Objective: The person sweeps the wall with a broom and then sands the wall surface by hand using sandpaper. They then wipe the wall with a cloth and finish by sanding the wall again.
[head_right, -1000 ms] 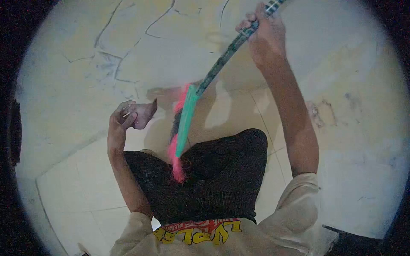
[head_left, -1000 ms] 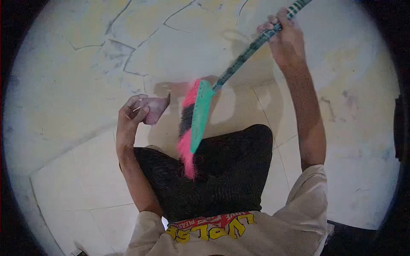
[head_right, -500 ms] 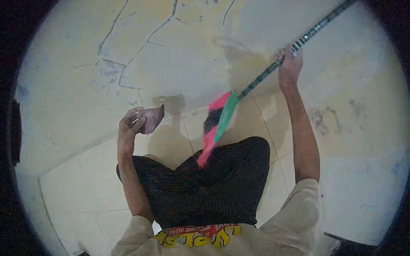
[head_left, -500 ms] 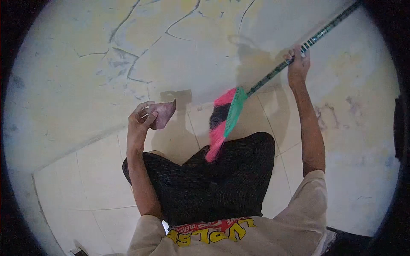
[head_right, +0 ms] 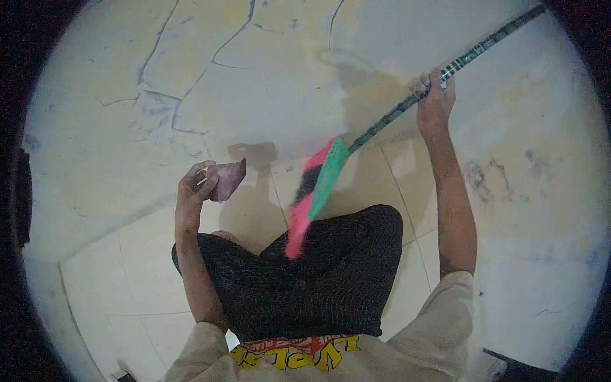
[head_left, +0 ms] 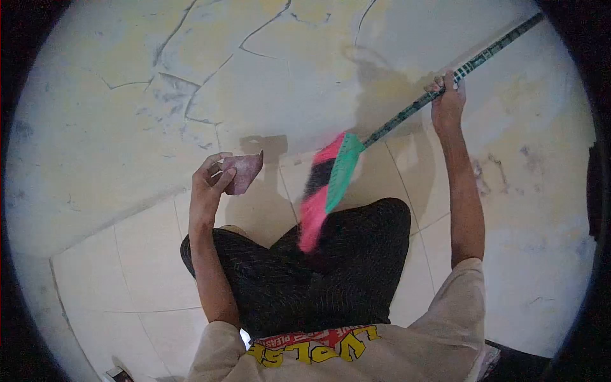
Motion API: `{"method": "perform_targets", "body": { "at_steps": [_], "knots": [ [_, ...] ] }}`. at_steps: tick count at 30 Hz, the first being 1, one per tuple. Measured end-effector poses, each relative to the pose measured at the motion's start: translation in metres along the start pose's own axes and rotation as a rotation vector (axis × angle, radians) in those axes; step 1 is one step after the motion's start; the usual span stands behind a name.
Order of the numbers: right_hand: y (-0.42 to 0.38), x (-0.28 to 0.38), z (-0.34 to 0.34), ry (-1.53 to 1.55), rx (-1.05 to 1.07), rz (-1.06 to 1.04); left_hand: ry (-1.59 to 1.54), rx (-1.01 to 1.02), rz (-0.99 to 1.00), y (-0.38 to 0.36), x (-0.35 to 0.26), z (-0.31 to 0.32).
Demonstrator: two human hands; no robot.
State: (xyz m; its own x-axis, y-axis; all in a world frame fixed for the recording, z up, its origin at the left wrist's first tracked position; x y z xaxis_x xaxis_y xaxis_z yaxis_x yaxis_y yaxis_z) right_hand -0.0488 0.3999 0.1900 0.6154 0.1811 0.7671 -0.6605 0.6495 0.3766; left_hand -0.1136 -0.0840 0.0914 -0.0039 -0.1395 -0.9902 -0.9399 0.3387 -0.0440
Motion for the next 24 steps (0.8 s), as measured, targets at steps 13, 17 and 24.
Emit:
{"method": "perform_targets", "body": {
  "at_steps": [13,17,24],
  "knots": [
    [0.044,0.035,-0.104,-0.353,-0.158,-0.350,-0.012,-0.035,-0.033,0.001,0.010,0.001],
    [0.061,0.038,-0.118,-0.311,-0.210,-0.269,0.019,-0.035,-0.054,0.001,0.012,0.002],
    [0.043,0.040,-0.085,-0.127,-0.177,-0.177,0.054,-0.032,-0.014,-0.001,0.004,-0.001]
  ]
}}
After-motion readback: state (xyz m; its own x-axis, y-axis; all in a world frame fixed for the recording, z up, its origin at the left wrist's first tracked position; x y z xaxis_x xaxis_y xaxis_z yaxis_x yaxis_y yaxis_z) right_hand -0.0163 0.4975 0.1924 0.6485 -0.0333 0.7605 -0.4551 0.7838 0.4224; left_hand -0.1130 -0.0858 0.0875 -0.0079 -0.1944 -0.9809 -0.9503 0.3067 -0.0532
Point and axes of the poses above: each hand's wrist, its own y-axis towards the middle knuckle, its own z-axis out of the palm, x = y × z, the point moved 6 cm from there along y, towards the middle knuckle, and after that the axes turned 5 degrees about y, right-handed, at the moved point
